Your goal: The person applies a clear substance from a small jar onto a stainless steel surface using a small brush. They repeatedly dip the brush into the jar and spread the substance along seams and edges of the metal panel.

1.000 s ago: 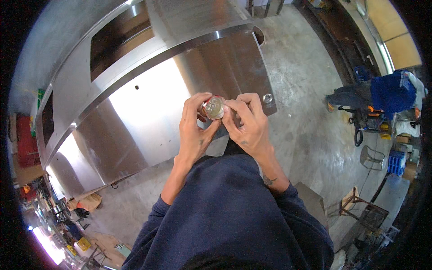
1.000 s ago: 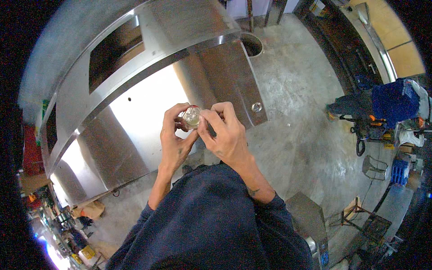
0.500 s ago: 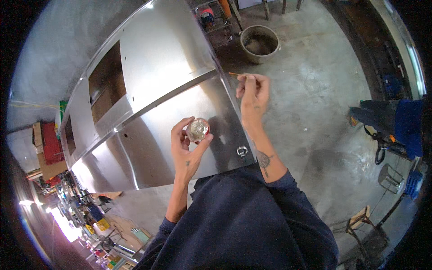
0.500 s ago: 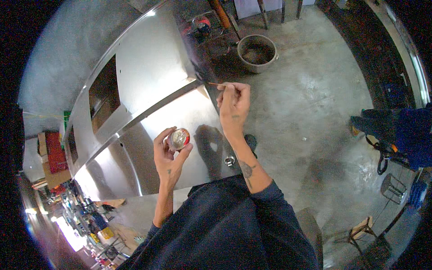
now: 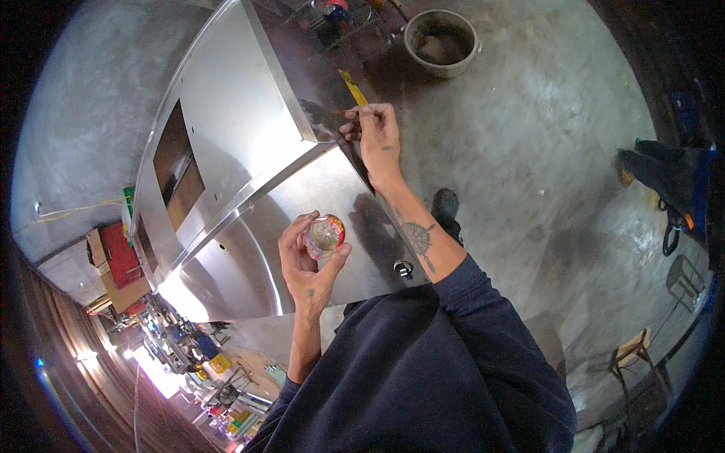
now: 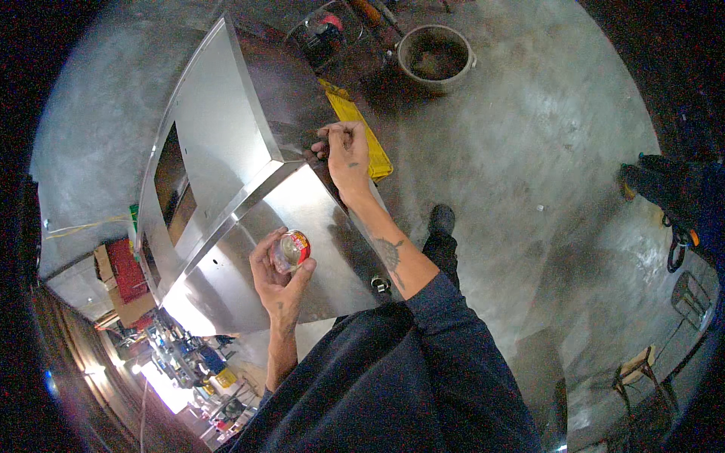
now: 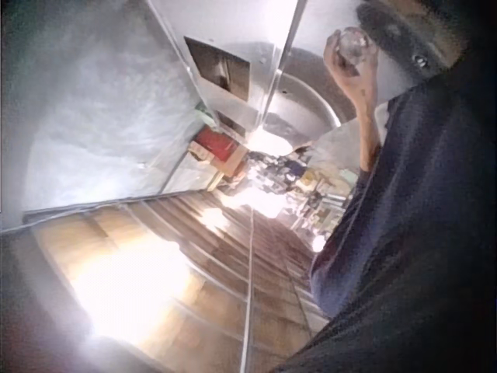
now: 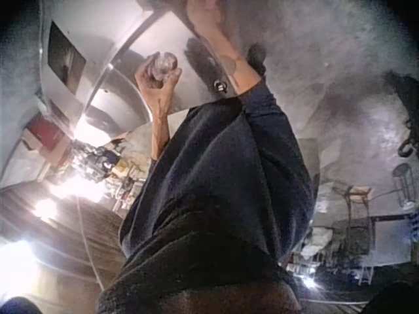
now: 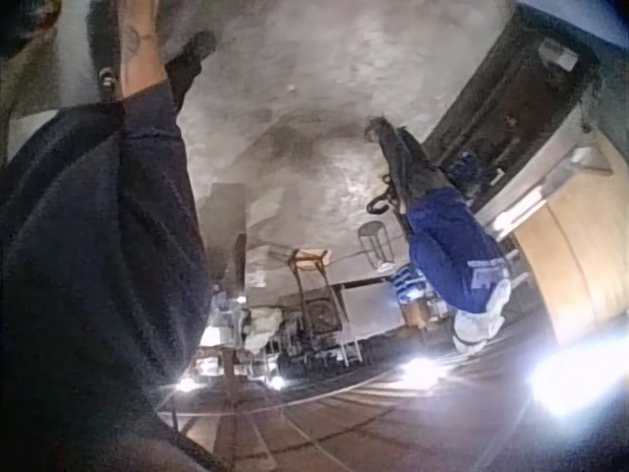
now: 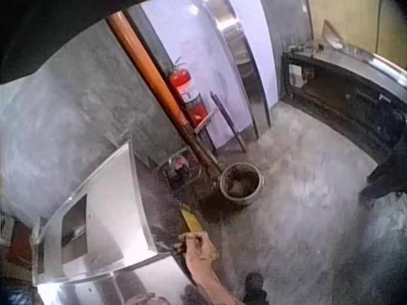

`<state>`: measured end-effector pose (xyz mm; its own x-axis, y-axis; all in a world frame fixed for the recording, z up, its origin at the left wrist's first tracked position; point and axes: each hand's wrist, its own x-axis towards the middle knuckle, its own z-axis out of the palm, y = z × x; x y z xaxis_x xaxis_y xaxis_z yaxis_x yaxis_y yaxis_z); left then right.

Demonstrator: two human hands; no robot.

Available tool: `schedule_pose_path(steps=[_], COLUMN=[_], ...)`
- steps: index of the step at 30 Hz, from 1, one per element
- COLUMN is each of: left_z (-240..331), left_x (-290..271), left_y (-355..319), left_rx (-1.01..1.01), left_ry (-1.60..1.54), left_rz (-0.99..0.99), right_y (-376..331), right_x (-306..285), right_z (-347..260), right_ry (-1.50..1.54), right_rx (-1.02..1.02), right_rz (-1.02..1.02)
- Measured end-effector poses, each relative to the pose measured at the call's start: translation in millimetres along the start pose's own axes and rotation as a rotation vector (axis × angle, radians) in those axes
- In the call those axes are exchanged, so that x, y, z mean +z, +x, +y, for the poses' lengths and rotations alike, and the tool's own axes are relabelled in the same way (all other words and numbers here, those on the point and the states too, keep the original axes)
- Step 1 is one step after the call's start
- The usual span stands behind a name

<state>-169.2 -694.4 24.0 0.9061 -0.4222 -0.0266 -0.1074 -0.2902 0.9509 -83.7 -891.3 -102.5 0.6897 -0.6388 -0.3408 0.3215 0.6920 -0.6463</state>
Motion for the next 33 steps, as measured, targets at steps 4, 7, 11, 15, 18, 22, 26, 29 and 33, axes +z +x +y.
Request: schedule_pose_path(steps=[4,7,11,15,18,22,26,29,33], left_z=[0.6,1.0,1.5,-1.9,-3.4,-4.9,-2.4,-2.7,-3.0], left_x=[3.8,5.3,7.1,4.5,4.4,4.3,5.3,5.2,6.1], left_y=[0.4,1.2,2.2,1.5,1.3,1.3,2.1,1.0,0.7], left_rx=[-0.026,-0.03,-0.025,-0.003,0.005,0.001,-0.001,-0.002,0.001], left_ry=[0.025,0.026,0.013,0.028,0.032,0.025,0.037,0.054,0.047], left_rz=[0.009,0.009,-0.004,-0.018,-0.023,-0.03,-0.031,-0.03,-0.022], right_y=[-2.7,-1.6,-1.1,-1.7,-0.9,-0.9,-1.3,-1.2,-0.6], right_x=[0.3,0.4,1.9,3.4,2.9,2.5,3.2,2.0,2.7], right_z=[0.3,1.4,0.5,0.8,1.3,1.8,-0.7,-2.2,0.7], right_ry=[-0.027,-0.059,-0.049,-0.041,-0.042,-0.054,-0.086,-0.091,-0.063], right_rx=[-0.022,-0.055,-0.031,-0.03,-0.025,-0.027,-0.032,-0.037,-0.047], right_rz=[-0.024,-0.047,-0.033,-0.037,-0.045,-0.047,-0.049,-0.053,-0.051])
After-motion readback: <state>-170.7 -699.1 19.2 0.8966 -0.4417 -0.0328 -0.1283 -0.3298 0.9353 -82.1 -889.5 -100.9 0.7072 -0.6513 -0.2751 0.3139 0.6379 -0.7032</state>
